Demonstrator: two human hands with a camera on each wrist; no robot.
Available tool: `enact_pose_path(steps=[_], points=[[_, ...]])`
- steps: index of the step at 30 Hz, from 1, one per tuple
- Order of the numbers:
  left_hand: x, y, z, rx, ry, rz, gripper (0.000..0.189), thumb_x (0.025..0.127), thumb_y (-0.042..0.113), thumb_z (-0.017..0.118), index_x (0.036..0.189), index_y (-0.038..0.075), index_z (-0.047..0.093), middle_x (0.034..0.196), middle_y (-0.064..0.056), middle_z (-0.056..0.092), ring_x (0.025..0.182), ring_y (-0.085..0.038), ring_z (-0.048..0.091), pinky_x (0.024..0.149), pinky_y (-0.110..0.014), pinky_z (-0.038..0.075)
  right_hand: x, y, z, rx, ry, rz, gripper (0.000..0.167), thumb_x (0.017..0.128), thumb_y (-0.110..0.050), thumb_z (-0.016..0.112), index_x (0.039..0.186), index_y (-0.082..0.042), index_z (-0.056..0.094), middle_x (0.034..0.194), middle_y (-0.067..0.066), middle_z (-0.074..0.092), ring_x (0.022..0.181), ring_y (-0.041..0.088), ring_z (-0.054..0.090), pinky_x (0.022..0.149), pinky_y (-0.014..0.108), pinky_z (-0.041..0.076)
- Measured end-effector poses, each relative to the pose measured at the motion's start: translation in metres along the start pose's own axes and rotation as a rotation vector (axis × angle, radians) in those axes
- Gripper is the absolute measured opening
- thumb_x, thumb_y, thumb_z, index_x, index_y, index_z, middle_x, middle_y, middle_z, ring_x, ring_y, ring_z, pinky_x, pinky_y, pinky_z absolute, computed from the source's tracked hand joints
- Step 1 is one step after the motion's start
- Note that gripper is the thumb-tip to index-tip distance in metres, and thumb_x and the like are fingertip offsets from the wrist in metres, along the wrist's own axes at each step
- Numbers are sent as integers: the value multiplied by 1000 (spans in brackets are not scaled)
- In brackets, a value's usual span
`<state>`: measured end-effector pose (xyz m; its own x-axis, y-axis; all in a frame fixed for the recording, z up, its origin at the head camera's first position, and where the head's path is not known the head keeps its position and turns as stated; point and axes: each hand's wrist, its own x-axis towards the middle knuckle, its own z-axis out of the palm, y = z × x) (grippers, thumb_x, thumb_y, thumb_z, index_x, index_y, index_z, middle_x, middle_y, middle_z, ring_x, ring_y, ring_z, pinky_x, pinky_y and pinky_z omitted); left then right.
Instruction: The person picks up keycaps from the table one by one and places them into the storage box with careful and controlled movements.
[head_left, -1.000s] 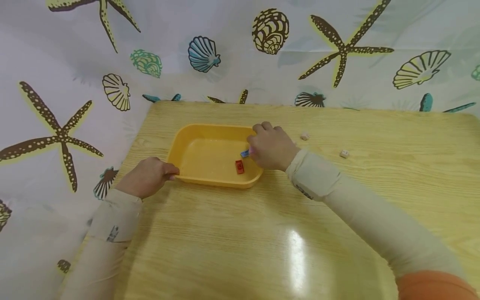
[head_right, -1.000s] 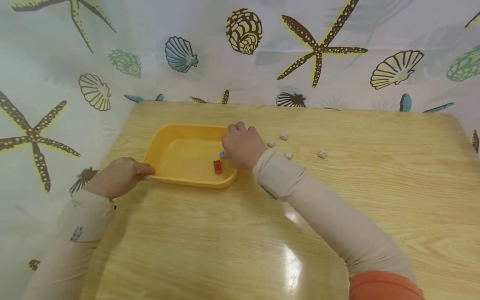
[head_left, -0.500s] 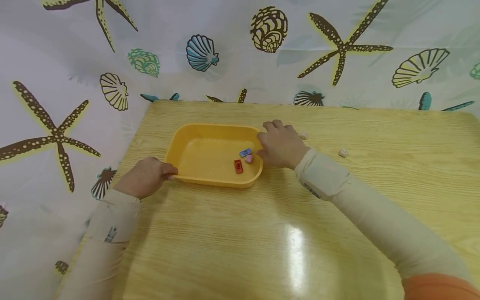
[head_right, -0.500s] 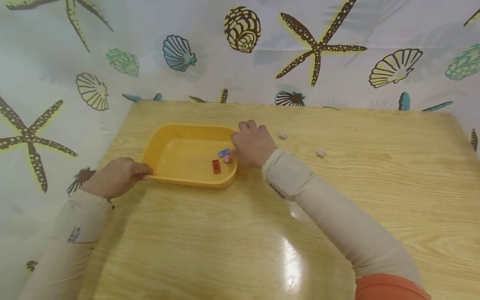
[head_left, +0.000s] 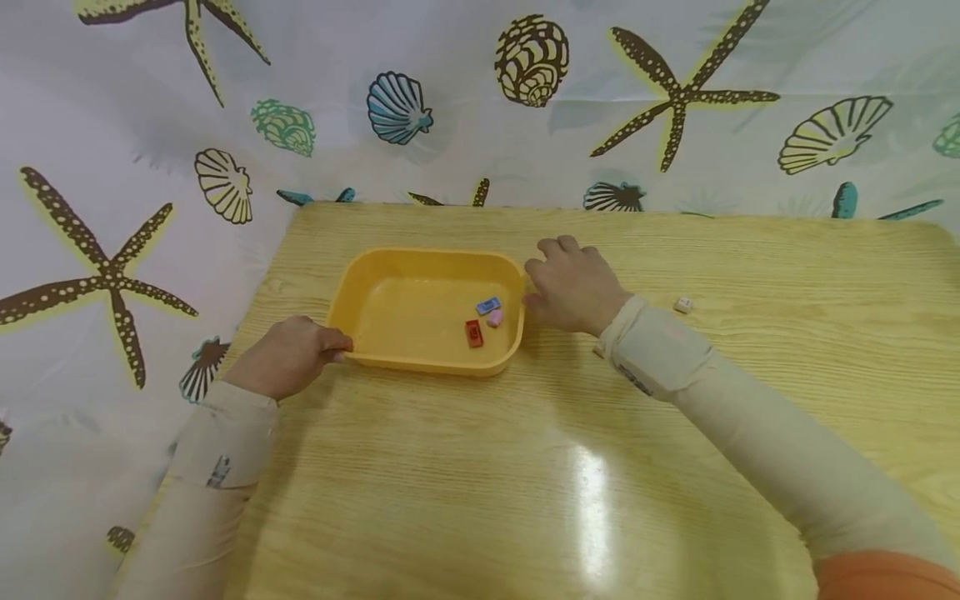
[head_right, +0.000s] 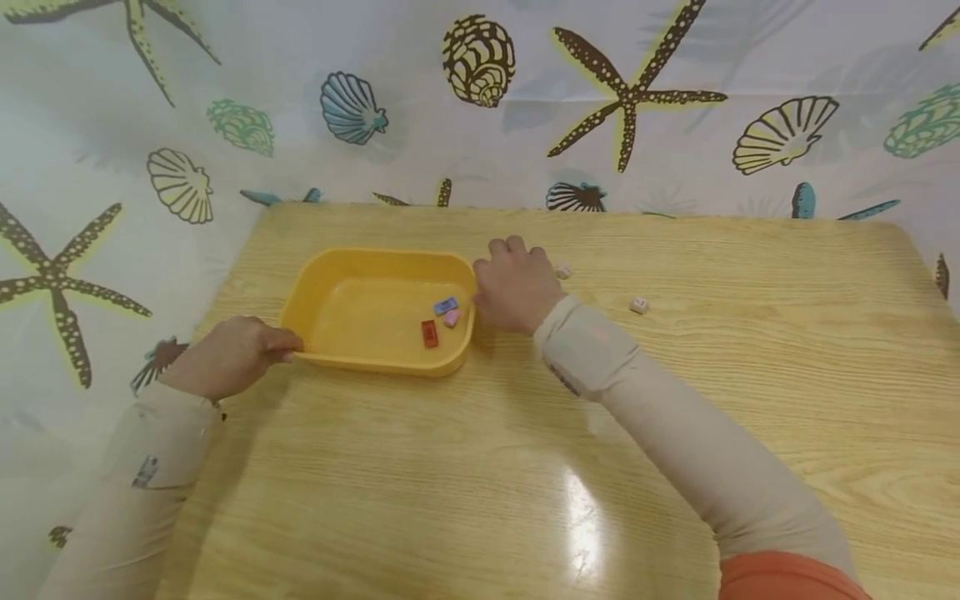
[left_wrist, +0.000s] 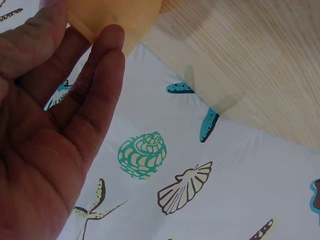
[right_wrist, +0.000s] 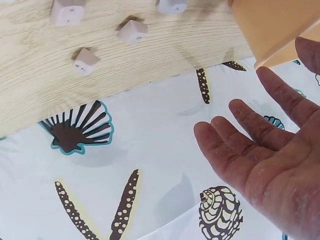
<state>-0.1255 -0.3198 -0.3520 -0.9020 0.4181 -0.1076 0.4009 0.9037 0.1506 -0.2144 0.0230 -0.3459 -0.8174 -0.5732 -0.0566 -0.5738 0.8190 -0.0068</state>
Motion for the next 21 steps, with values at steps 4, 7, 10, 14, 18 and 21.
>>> enact_pose_path(steps=[4,7,10,14,18,21], points=[[0,0,0,1,-11,-2,16,87,13,67,101,8,75,92,-7,75,75,-19,68,71,-38,57,-3,8,1,5,9,11,34,90,-35,62,108,-6,65,135,22,52,125,41,47,91,56,50],[0,0,-1,2,-8,4,17,87,13,67,101,7,75,92,-7,75,75,-20,68,71,-39,57,-6,13,2,4,3,20,35,90,-35,62,108,-5,65,135,22,52,125,42,47,90,56,50],[0,1,-1,4,1,8,16,87,12,67,101,7,75,91,-8,76,75,-20,68,71,-39,57,-7,17,4,5,0,29,35,91,-35,61,108,-5,65,135,22,52,124,42,48,90,56,50],[-1,2,-1,-6,-3,0,17,87,11,67,101,6,75,93,-8,76,77,-21,69,72,-39,57,-10,23,7,2,6,36,33,91,-35,61,104,-5,65,134,22,53,123,42,49,90,56,50],[-1,3,0,-11,-23,-34,17,87,11,67,102,7,75,96,-8,75,81,-21,70,76,-40,58,-14,28,9,4,-3,47,32,91,-34,61,105,-5,65,133,23,53,123,42,48,92,57,49],[-1,5,0,-12,-30,-50,18,87,12,67,102,8,75,97,-8,75,82,-20,70,77,-41,58,-17,33,12,5,16,48,35,89,-35,64,107,-5,65,133,24,53,123,43,48,95,58,46]])
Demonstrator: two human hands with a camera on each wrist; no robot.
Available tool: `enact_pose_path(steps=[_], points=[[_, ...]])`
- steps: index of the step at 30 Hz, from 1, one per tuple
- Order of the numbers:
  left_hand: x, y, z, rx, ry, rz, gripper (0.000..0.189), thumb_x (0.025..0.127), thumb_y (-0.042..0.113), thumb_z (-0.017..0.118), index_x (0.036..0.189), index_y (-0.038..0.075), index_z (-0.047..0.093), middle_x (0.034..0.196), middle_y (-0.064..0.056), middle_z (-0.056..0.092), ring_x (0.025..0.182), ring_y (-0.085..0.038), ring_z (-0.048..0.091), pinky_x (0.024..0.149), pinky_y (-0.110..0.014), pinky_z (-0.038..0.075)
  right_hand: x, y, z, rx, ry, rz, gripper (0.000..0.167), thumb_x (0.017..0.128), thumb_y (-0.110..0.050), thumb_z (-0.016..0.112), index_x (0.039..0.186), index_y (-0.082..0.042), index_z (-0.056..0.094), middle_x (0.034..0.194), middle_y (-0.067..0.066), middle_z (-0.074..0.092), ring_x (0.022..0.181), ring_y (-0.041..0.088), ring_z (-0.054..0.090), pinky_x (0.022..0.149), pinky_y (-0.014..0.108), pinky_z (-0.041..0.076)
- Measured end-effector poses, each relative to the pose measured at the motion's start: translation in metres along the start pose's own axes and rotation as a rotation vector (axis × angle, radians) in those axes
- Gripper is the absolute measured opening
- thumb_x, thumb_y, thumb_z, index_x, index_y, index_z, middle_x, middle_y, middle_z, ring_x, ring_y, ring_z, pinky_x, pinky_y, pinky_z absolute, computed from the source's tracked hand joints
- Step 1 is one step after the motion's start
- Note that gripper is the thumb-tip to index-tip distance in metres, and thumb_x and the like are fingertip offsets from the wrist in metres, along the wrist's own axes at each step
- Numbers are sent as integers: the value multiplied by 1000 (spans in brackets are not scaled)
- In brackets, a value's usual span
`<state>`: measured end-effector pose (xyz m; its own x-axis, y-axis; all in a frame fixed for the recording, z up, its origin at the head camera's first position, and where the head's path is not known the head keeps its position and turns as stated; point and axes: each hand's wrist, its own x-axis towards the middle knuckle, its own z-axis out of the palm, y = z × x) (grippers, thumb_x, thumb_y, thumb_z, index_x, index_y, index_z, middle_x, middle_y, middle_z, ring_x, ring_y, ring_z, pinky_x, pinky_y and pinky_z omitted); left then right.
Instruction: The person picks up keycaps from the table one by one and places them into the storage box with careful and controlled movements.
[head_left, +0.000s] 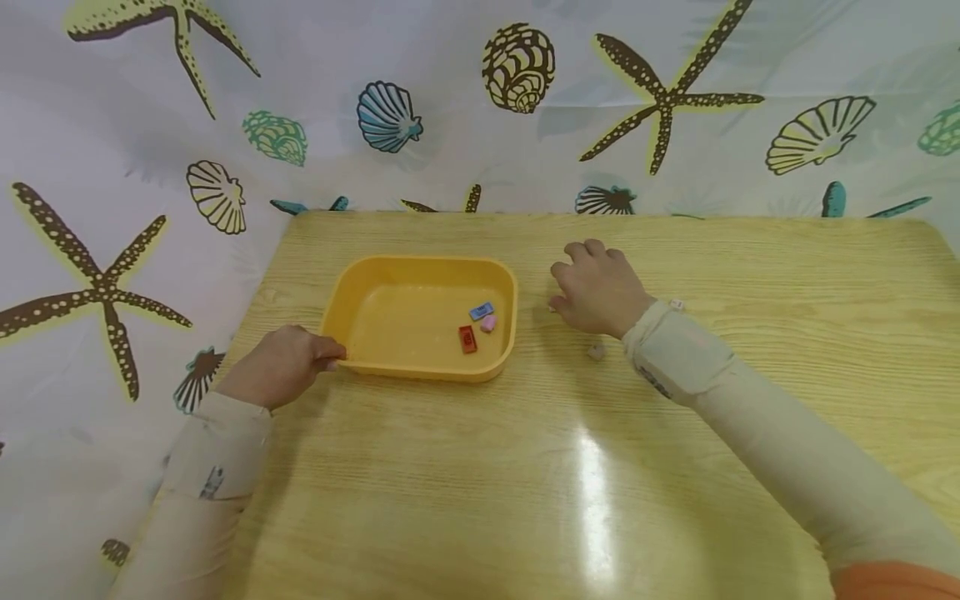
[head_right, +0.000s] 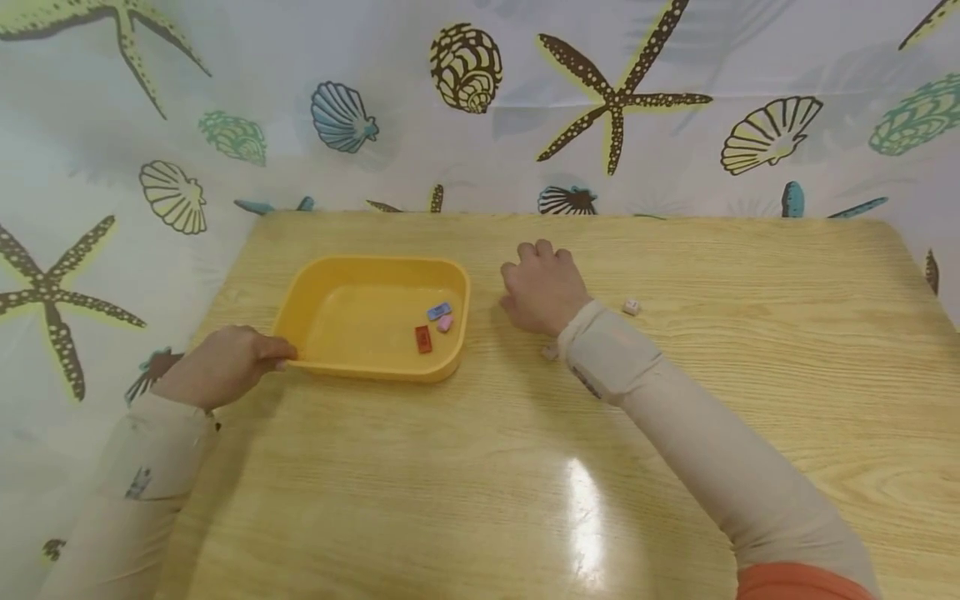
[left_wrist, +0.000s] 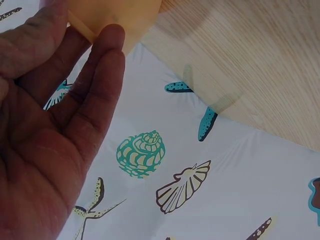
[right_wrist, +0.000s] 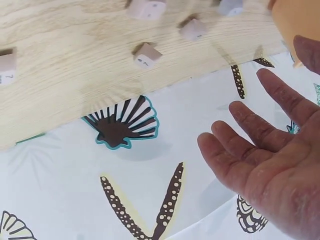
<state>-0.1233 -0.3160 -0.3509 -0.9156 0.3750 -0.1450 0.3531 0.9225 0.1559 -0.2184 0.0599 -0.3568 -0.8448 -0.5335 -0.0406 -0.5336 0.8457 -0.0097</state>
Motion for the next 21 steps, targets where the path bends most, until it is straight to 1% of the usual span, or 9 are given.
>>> enact_pose_path(steps=[6,9,14,21], points=[[-1,-2,0,2,15,15,17,86,11,67,101,8,75,95,-8,76,77,-19,68,74,-39,58,-4,4,12,3,83,-19,41,85,-34,71,113,-5,65,130,26,54,120,45,49,97,60,44],[-1,-3,1,3,26,29,16,85,10,68,100,8,75,93,-8,76,75,-18,68,72,-38,58,-4,4,18,12,60,-11,39,87,-33,68,115,-6,64,131,26,52,122,46,48,98,61,43],[-2,-4,2,8,43,55,15,85,10,68,99,8,75,92,-7,76,74,-19,68,71,-38,57,-2,3,25,31,17,1,33,88,-30,65,113,-9,65,135,26,49,125,46,44,102,61,39],[-3,-3,1,6,40,51,16,86,11,68,99,8,75,96,-7,75,78,-21,68,73,-39,57,2,4,35,47,-11,13,30,88,-27,65,113,-11,67,136,25,49,126,46,43,104,62,36]])
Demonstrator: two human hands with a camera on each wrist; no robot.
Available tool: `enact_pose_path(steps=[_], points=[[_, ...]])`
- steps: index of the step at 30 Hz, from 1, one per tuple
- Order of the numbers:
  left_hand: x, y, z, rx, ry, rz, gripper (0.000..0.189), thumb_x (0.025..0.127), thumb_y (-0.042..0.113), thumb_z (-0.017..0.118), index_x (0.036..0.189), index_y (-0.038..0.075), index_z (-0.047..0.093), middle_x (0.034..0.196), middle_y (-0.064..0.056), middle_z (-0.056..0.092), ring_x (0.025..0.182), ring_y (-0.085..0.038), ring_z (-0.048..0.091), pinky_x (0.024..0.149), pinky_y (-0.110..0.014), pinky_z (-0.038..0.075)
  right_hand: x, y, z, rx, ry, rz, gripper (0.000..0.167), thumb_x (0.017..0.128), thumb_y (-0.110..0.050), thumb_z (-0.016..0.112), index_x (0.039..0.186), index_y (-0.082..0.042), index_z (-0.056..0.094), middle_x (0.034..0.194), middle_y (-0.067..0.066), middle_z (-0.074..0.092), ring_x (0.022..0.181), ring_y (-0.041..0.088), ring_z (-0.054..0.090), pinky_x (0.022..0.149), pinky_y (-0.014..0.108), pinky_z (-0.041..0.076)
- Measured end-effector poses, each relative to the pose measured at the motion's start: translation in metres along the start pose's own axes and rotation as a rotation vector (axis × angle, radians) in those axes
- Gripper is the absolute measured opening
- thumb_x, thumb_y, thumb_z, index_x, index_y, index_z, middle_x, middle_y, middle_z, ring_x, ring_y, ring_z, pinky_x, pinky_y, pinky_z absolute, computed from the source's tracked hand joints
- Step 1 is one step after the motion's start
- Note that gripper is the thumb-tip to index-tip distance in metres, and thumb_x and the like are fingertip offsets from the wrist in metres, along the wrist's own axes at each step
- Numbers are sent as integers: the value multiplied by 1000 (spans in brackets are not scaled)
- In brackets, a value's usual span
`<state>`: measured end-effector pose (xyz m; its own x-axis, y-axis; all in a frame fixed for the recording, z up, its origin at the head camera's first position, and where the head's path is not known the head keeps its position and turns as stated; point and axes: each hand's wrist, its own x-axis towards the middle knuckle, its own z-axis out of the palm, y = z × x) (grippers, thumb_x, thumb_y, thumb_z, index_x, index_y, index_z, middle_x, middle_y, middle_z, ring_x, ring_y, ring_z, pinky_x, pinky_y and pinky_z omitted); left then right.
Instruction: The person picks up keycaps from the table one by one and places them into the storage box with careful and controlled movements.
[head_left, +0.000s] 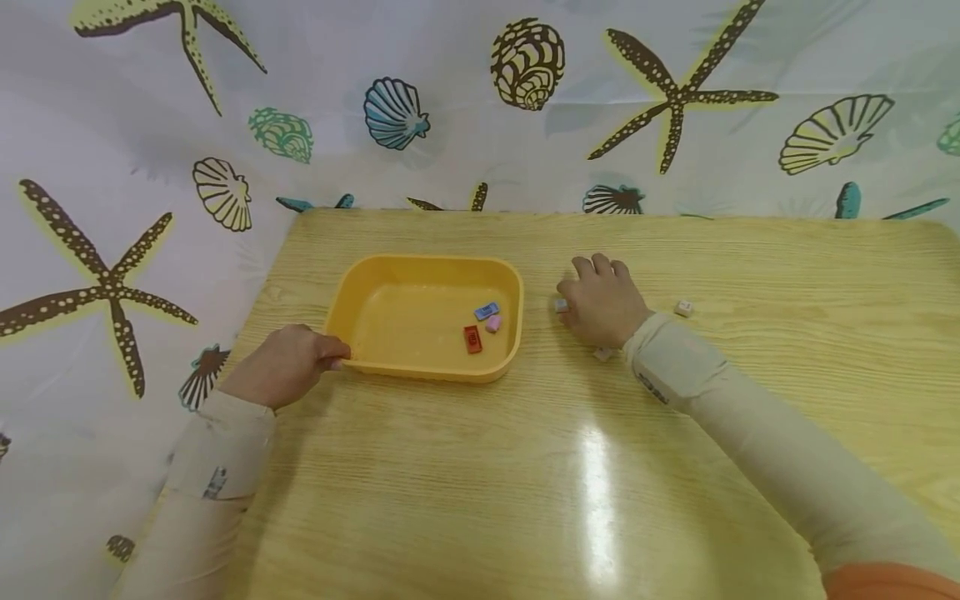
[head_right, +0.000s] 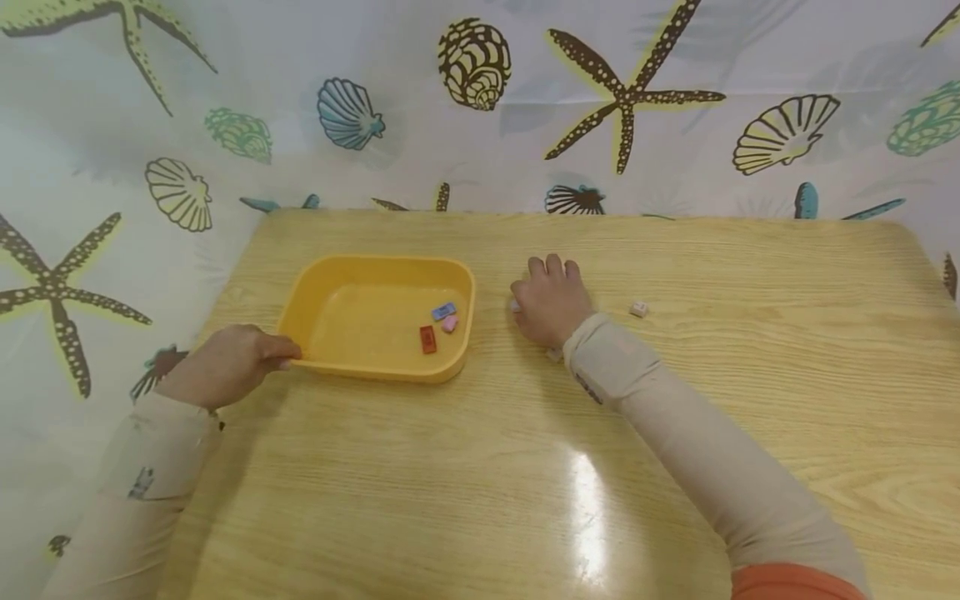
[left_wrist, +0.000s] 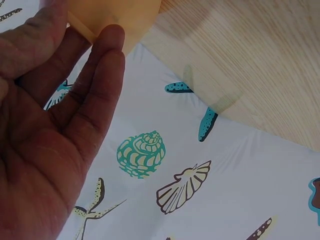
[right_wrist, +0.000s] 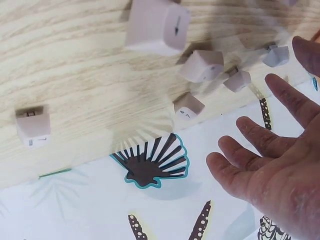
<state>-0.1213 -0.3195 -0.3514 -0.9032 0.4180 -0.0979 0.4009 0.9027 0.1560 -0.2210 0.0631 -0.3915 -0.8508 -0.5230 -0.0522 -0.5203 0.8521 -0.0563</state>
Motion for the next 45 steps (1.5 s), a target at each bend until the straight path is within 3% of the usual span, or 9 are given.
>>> enact_pose_path(steps=[22,30,40,45], points=[[1,2,-3,5,5,3,16,84,11,69,98,8,75,94,-7,75,75,-20,69,71,-38,57,2,2,10,10,20,-18,20,93,-23,59,102,-9,72,128,23,58,123,43,48,103,61,38],[1,4,-3,9,-25,-35,18,85,13,68,101,9,75,98,-7,75,81,-22,70,76,-41,57,0,3,8,-6,50,-33,17,91,-20,63,100,-10,72,126,23,59,121,43,50,100,60,42],[2,2,-3,13,-15,-16,15,85,12,68,99,9,75,93,-7,75,76,-19,68,73,-39,57,-8,1,-7,15,217,-104,13,83,-14,73,93,-6,72,121,25,61,115,44,54,90,58,50],[3,2,-2,13,-42,-36,17,86,13,68,101,9,75,95,-7,75,77,-18,68,75,-40,57,-11,-5,-24,9,229,-134,16,82,-15,74,94,-5,72,123,25,60,115,43,54,86,57,53]])
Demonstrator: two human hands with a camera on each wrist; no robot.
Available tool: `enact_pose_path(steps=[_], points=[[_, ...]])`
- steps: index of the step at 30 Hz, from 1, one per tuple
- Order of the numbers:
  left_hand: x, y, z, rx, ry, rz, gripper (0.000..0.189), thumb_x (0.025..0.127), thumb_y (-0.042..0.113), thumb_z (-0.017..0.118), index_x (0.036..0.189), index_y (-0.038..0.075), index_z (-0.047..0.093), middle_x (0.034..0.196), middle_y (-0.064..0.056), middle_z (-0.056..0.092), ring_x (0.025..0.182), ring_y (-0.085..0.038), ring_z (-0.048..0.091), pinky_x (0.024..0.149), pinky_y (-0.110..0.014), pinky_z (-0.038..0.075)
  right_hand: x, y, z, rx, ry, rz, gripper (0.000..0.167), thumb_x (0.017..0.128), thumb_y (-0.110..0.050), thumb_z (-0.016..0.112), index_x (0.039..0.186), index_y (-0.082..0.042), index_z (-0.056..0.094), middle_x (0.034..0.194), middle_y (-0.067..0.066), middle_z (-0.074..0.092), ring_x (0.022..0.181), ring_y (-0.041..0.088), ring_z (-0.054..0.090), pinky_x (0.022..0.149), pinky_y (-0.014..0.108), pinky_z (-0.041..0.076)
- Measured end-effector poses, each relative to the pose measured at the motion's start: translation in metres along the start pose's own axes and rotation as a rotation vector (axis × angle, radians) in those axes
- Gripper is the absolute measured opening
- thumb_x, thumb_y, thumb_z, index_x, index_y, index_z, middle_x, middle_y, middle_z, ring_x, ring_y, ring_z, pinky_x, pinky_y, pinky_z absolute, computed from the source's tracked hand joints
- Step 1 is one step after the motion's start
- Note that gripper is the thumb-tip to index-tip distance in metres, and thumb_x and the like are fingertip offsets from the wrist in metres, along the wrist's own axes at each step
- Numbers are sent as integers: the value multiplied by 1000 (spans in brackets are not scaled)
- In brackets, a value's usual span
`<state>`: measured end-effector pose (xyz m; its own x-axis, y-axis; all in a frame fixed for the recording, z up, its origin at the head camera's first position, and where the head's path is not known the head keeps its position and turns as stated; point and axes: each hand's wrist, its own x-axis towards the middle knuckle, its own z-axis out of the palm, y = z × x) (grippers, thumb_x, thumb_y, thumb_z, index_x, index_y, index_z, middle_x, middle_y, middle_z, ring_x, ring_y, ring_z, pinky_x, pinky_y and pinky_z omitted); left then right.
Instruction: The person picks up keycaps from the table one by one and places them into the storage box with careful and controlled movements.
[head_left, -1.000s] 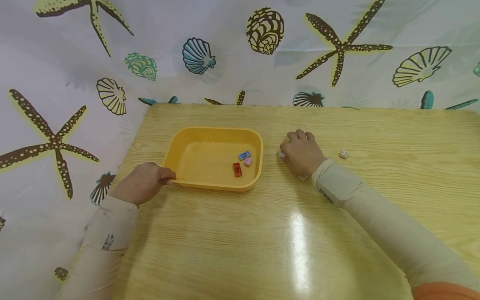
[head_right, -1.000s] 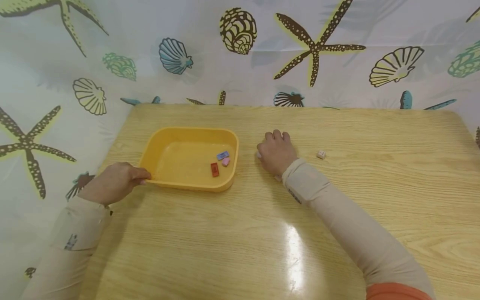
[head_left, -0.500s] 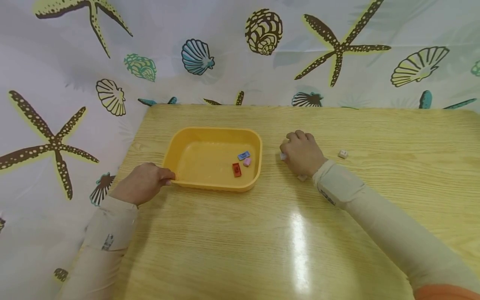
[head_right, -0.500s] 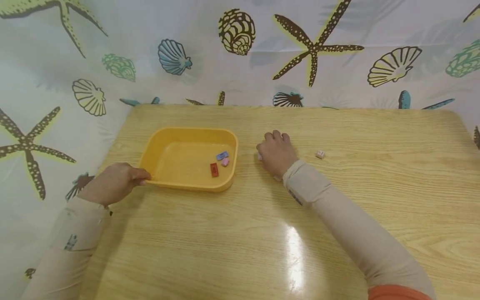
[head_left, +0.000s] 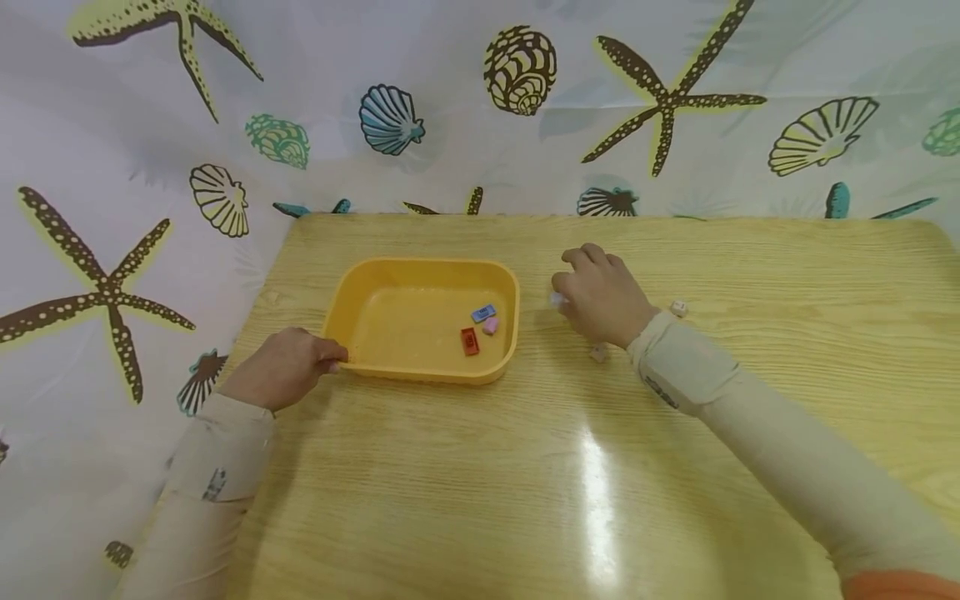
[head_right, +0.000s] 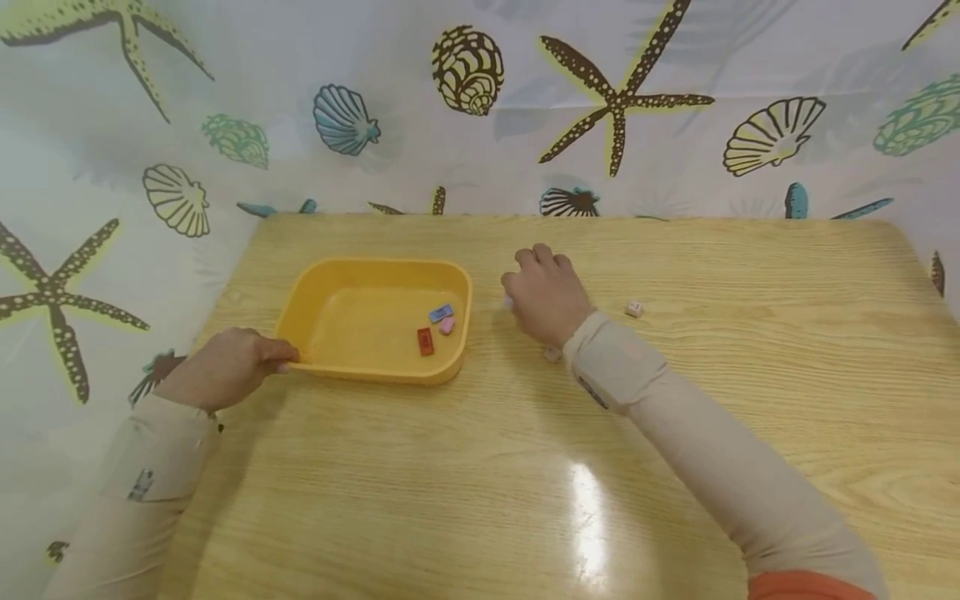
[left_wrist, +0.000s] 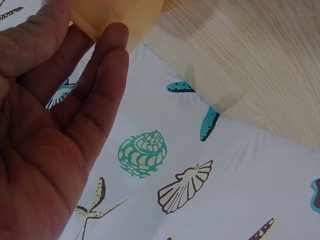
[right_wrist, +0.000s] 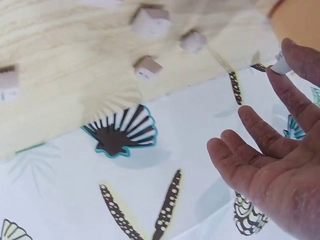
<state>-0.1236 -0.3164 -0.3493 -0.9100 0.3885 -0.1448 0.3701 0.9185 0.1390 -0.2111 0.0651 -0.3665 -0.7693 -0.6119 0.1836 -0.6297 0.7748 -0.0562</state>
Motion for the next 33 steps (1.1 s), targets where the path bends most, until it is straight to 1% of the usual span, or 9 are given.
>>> enact_pose_path(steps=[6,10,15,19,23,26,33], points=[[1,-1,0,-8,-25,-21,18,87,14,67,102,10,75,97,-7,75,77,-17,66,76,-40,57,10,-14,-20,3,-56,-6,17,85,-17,72,98,-6,71,127,23,58,119,42,51,87,55,52],[0,-2,0,-15,-32,-33,18,88,15,66,103,10,75,96,-7,75,75,-16,63,75,-39,56,23,-28,-25,-7,-76,-27,17,88,-20,68,99,-8,71,129,22,57,121,40,50,89,54,52],[-1,-2,0,-19,-29,-25,17,88,14,66,102,10,75,94,-6,75,72,-14,62,71,-36,55,36,-46,-25,-34,-67,-89,21,87,-20,69,104,-8,71,130,20,58,120,38,52,89,51,54],[-1,-3,1,-18,-8,14,16,87,13,66,100,9,75,93,-6,75,71,-14,63,69,-35,55,43,-59,-26,-28,-71,-113,20,87,-19,68,104,-9,71,131,19,57,121,37,51,90,50,53],[0,-3,0,-21,17,52,13,87,12,67,97,8,75,90,-6,75,69,-13,63,67,-35,55,47,-67,-26,-21,-81,-121,19,87,-18,68,105,-10,71,132,19,56,121,37,50,90,50,53],[0,-3,-1,-23,24,56,12,86,12,67,96,8,75,89,-5,75,69,-13,62,67,-34,55,49,-71,-26,-19,-86,-131,20,88,-19,68,105,-10,71,133,19,55,120,37,50,89,50,53],[0,-4,-1,-30,23,49,14,86,11,67,97,8,75,91,-6,75,71,-15,65,68,-35,56,51,-72,-23,-33,-152,-110,27,87,-26,69,109,-10,69,137,20,51,124,38,48,94,51,51]])
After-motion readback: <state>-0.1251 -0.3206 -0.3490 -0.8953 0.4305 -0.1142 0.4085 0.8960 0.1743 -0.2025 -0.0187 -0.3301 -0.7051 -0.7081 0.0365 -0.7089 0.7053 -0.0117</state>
